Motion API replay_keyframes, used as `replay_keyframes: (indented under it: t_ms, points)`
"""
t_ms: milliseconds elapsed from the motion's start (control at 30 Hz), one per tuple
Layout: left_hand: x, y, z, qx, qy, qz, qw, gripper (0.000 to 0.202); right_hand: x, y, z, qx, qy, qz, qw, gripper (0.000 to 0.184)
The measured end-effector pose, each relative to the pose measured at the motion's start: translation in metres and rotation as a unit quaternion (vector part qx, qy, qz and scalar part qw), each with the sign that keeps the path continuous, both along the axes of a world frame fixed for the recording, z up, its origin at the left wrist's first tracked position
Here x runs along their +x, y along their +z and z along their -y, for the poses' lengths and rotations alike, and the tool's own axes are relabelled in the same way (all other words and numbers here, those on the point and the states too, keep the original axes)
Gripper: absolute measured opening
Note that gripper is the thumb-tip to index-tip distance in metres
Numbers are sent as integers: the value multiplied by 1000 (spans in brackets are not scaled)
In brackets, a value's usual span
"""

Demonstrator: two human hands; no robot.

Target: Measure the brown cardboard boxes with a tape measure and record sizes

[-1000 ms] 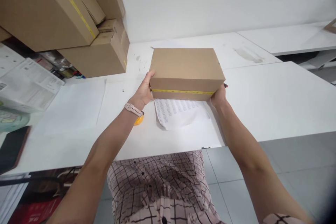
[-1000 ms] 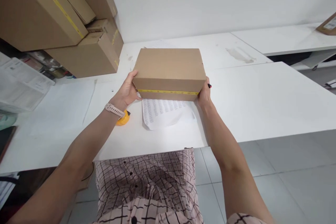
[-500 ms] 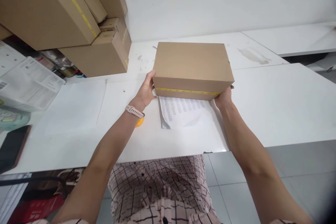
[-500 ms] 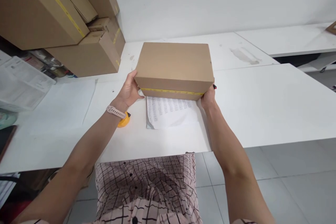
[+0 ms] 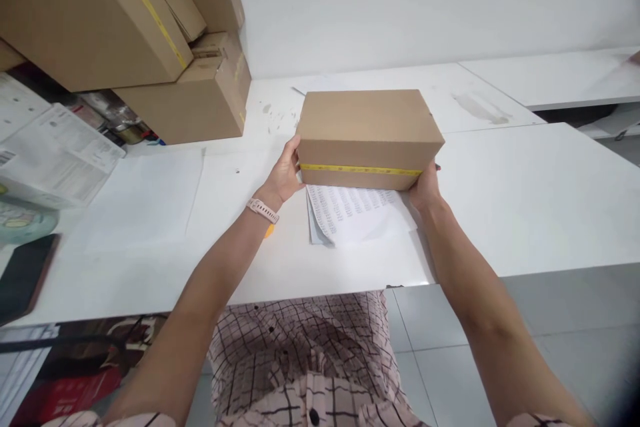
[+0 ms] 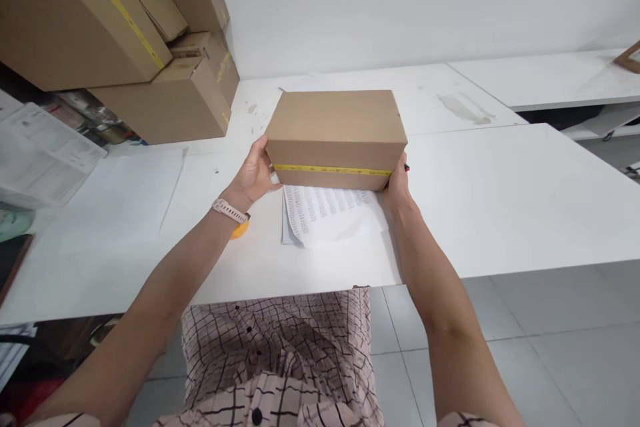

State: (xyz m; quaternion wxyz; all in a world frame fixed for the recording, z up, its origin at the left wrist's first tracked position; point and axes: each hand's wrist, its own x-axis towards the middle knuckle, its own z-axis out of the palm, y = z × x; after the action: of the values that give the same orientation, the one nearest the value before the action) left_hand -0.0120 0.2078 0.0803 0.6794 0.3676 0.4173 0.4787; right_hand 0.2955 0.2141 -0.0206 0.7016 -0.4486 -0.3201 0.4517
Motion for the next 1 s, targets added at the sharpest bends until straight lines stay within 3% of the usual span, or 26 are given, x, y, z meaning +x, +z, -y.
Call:
replay_keyframes:
  t_ms: [100, 333, 500, 600, 767, 1000]
  points:
    - [-5, 1, 16, -17, 12, -9, 1000, 37, -6, 0, 5, -24, -31, -20, 999, 40]
    - [-18, 10, 76, 4, 63, -26, 998, 35, -26, -2, 28, -24, -8, -43, 999, 41]
    - [-25, 18, 105, 66, 91, -7, 994, 36, -42, 7, 28, 35, -23, -29, 999, 35]
    - [-25, 15, 105, 67, 110, -9, 992, 39, -47, 6, 21, 16, 4, -19, 1000, 36]
    - [-23, 9, 85, 39, 100, -7, 994, 36, -47, 2, 19, -5, 15, -11, 1000, 43]
    - [-28, 12, 81, 55, 79, -3, 995, 33, -39, 21, 38, 34, 45, 9, 998, 40]
